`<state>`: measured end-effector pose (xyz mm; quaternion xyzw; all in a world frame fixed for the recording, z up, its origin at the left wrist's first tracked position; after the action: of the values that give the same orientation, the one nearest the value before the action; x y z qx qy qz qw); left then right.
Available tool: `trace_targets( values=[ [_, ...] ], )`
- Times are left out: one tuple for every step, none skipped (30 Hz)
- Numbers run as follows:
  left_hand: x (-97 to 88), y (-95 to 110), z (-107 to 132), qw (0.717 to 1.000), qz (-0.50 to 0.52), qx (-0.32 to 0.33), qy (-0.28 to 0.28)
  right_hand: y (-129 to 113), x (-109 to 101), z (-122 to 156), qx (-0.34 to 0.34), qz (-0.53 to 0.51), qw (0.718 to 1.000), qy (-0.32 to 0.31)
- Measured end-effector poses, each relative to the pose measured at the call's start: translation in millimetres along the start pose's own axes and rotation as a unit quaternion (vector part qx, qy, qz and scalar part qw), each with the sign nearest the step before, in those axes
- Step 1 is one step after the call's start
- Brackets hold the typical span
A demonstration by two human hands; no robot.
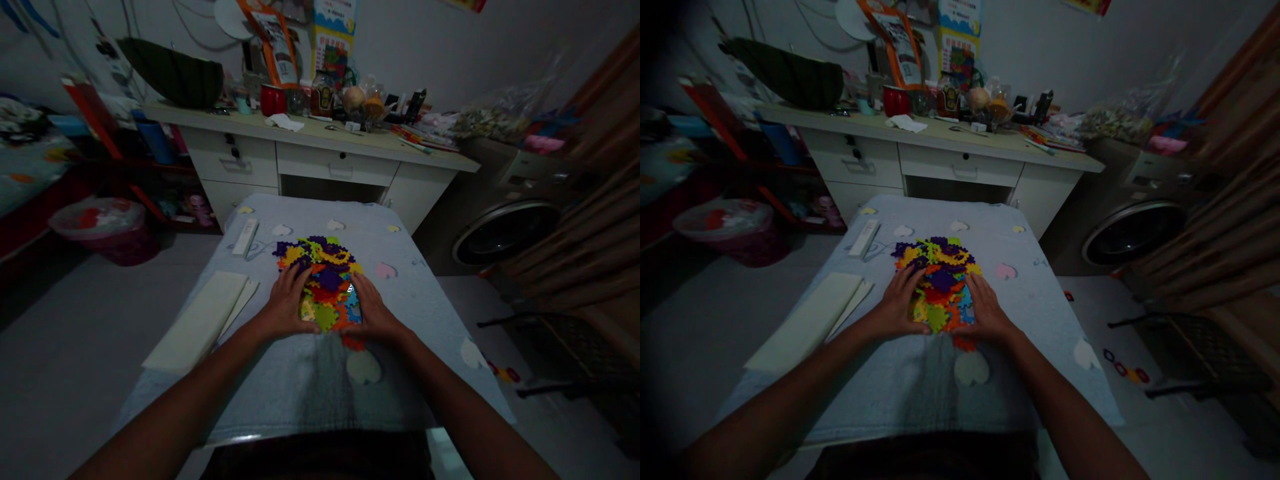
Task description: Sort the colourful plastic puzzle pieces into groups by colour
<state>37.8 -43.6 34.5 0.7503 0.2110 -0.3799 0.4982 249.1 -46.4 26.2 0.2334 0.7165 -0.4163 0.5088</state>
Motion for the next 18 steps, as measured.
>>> trace_targets(
  values=[
    [1.9, 3, -2, 1.0, -0.002, 0.009, -0.002, -2, -1, -3, -0.005, -0.003, 1.0, 0.013],
    [3.2, 5, -4, 1.0, -0.004, 0.014, -0.004, -4, -2, -6, -0.009, -0.005, 1.0, 0.025],
    [3.9, 7, -6, 1.0, -0.005, 0.017, -0.007, -6, -3, -9, -0.012, -0.009, 0.999, 0.035],
    [3.7, 8, -7, 1.0, -0.004, 0.018, -0.009, -7, -4, -11, -0.013, -0.012, 0.999, 0.041],
    [2.9, 8, -7, 1.0, -0.002, 0.019, -0.009, -7, -6, -12, -0.01, -0.015, 0.999, 0.043],
    [1.3, 8, -7, 1.0, 0.003, 0.019, -0.008, -5, -8, -12, -0.004, -0.017, 0.999, 0.039],
    [-1.2, 8, -6, 1.0, 0.008, 0.019, -0.003, -3, -10, -11, 0.005, -0.017, 0.999, 0.031],
    [-4.3, 7, -5, 1.0, 0.014, 0.017, 0.004, 0, -12, -8, 0.013, -0.015, 1.0, 0.018],
    [-7.9, 5, -4, 1.0, 0.018, 0.015, 0.013, 3, -13, -3, 0.02, -0.013, 1.0, 0.002],
    [-11.5, 3, -2, 0.999, 0.022, 0.011, 0.023, 5, -13, 4, 0.023, -0.01, 1.0, -0.018],
    [-14.8, 1, 0, 0.999, 0.025, 0.008, 0.032, 6, -12, 11, 0.023, -0.008, 0.999, -0.04],
    [-17.6, -1, 1, 0.999, 0.029, 0.005, 0.04, 7, -11, 18, 0.02, -0.007, 0.998, -0.06],
    [-19.9, -2, 3, 0.998, 0.034, 0.003, 0.048, 7, -9, 25, 0.02, -0.006, 0.997, -0.075],
    [-21.6, -3, 4, 0.998, 0.039, 0.005, 0.055, 6, -8, 30, 0.021, -0.005, 0.996, -0.085],
    [-22.8, -3, 5, 0.997, 0.044, 0.01, 0.061, 6, -7, 33, 0.027, -0.003, 0.996, -0.09],
    [-23.5, -3, 5, 0.996, 0.047, 0.017, 0.067, 7, -7, 35, 0.035, -0.002, 0.995, -0.091],
    [-23.8, -3, 6, 0.996, 0.049, 0.025, 0.072, 7, -7, 35, 0.044, -0.001, 0.995, -0.088],
    [-24.0, -3, 7, 0.995, 0.05, 0.034, 0.077, 7, -8, 33, 0.052, 0.0, 0.995, -0.086]
  ],
)
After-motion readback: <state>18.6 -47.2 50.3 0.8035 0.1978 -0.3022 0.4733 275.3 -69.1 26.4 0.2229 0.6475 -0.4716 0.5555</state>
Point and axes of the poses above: each hand's wrist, its own z-axis away from the middle knuckle, its own x-axis out of the palm, y = z × x, the point moved 8 cm from there along -z, towards the middle knuckle, and after that the axes turned 5 degrees about z, right-handed, at the moved point
